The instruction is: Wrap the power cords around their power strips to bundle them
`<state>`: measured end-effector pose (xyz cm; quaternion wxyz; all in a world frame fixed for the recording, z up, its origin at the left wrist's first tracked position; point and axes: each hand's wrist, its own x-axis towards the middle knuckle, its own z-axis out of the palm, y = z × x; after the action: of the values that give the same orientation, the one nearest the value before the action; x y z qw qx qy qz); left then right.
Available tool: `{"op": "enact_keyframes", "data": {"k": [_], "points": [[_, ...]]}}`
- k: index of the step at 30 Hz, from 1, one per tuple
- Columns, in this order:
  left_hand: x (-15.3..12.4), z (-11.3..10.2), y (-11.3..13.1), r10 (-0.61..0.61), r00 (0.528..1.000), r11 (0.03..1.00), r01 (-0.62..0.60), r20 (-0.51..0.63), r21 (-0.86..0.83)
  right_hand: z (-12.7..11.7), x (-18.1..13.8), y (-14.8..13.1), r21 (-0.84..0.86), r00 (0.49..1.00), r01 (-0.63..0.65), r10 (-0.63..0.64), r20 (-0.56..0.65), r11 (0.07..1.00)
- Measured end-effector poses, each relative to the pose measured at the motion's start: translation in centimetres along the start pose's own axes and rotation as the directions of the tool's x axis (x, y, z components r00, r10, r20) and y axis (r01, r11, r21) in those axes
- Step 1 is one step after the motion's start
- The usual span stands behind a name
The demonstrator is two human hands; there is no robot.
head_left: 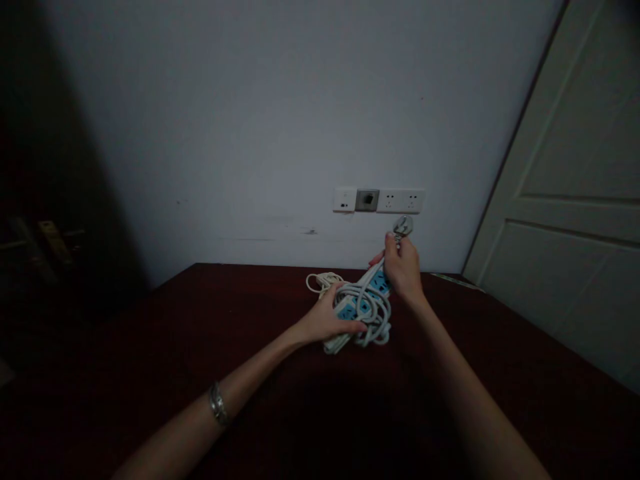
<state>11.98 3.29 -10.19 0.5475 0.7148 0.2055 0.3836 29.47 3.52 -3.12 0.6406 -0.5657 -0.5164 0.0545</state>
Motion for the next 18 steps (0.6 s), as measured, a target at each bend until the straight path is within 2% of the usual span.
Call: {"op": "enact_keyframes", "data": {"k": [4,6,8,11,14,18], "points": [[-0.2,0.9,-0.8,-0.056,0.997,0.995,0.060,-0.045,0.082,0.5,-0.4,-0.2,-0.028,0.996,0.052,-0.054,-0.067,0.998],[-0.2,1.2,-0.9,-0.099,0.995,0.994,0.099,-0.009,0.054,0.4,-0.4,-0.2,-0.069,0.991,0.086,-0.093,-0.094,0.994],[-0.2,1.3,-0.6,-0.108,0.994,0.994,0.108,0.008,0.005,-0.1,-0.1,-0.1,-0.089,0.993,0.071,-0.079,-0.090,0.993],[-0.2,1.5,0.6,-0.100,0.995,0.995,0.100,-0.027,-0.022,-1.1,1.0,0.8,-0.103,0.989,0.045,-0.059,-0.138,0.994],[-0.4,2.2,2.0,-0.113,0.990,0.993,0.116,-0.087,0.031,-1.2,2.0,2.3,-0.026,0.987,0.000,-0.005,-0.164,1.000],[-0.8,4.2,2.1,-0.127,0.975,0.988,0.142,-0.184,0.066,0.0,2.2,4.5,0.199,0.976,-0.142,0.171,-0.136,0.970]]}}
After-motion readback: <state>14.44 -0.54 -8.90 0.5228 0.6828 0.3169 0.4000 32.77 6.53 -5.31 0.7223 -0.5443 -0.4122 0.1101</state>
